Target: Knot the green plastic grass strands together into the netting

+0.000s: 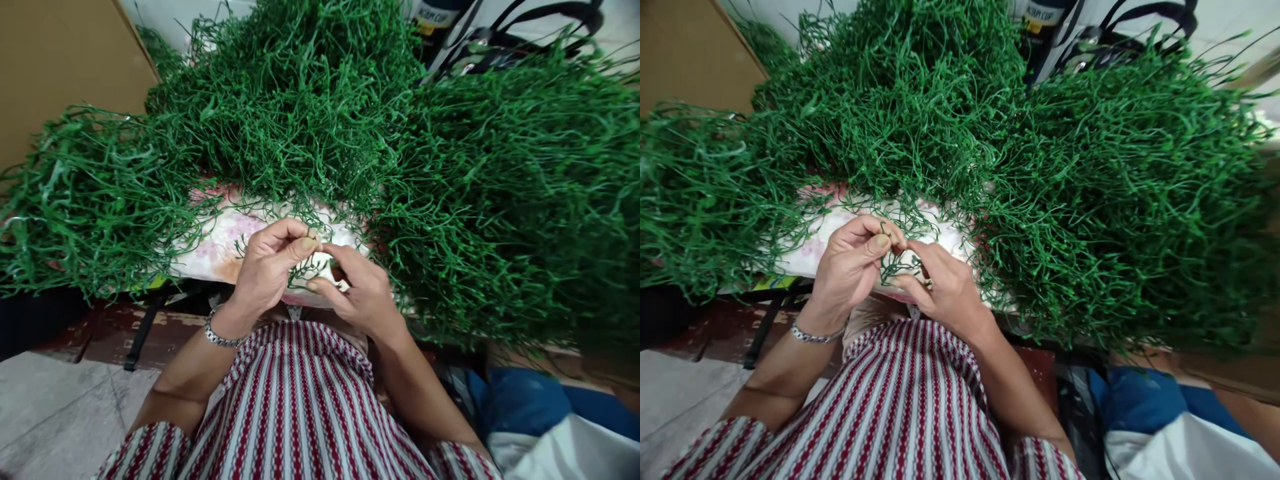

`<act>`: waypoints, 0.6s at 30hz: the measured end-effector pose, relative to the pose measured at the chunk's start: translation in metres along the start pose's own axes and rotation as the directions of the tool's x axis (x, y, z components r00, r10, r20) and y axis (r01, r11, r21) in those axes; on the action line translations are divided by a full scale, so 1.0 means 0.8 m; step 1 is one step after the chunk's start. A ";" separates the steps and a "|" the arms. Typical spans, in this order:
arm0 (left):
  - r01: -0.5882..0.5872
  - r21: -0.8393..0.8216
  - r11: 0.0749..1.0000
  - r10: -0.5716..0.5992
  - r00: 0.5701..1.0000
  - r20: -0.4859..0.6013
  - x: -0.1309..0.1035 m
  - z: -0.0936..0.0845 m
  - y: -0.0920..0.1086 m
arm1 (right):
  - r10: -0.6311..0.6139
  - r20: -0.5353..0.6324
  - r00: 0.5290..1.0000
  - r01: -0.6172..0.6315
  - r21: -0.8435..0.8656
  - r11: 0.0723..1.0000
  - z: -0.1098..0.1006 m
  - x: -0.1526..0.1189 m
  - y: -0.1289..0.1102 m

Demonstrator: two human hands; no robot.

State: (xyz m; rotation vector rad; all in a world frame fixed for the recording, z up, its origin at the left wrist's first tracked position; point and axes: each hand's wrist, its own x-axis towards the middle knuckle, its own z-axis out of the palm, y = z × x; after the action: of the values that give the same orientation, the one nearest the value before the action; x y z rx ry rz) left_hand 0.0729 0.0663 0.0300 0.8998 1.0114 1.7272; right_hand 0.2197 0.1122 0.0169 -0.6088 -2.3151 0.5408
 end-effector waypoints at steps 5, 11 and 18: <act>-0.120 0.188 0.975 0.110 0.992 0.066 -0.007 -0.006 -0.002 | -0.052 0.039 0.998 0.056 -0.106 0.993 0.033 -0.005 0.006; -0.392 0.722 0.571 0.312 0.916 0.251 -0.029 -0.027 0.007 | -0.072 -0.032 0.997 0.071 -0.041 0.997 0.025 -0.009 0.002; -0.511 0.709 0.485 0.319 0.859 0.400 -0.040 -0.045 -0.006 | -0.101 -0.117 0.988 0.110 0.079 0.991 0.029 -0.019 0.002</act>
State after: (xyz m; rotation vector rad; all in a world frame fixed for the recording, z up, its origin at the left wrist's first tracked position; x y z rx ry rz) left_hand 0.0527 0.0287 0.0064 2.0383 1.5506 1.4400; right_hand 0.2141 0.1003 -0.0073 -0.4613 -2.1921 0.5388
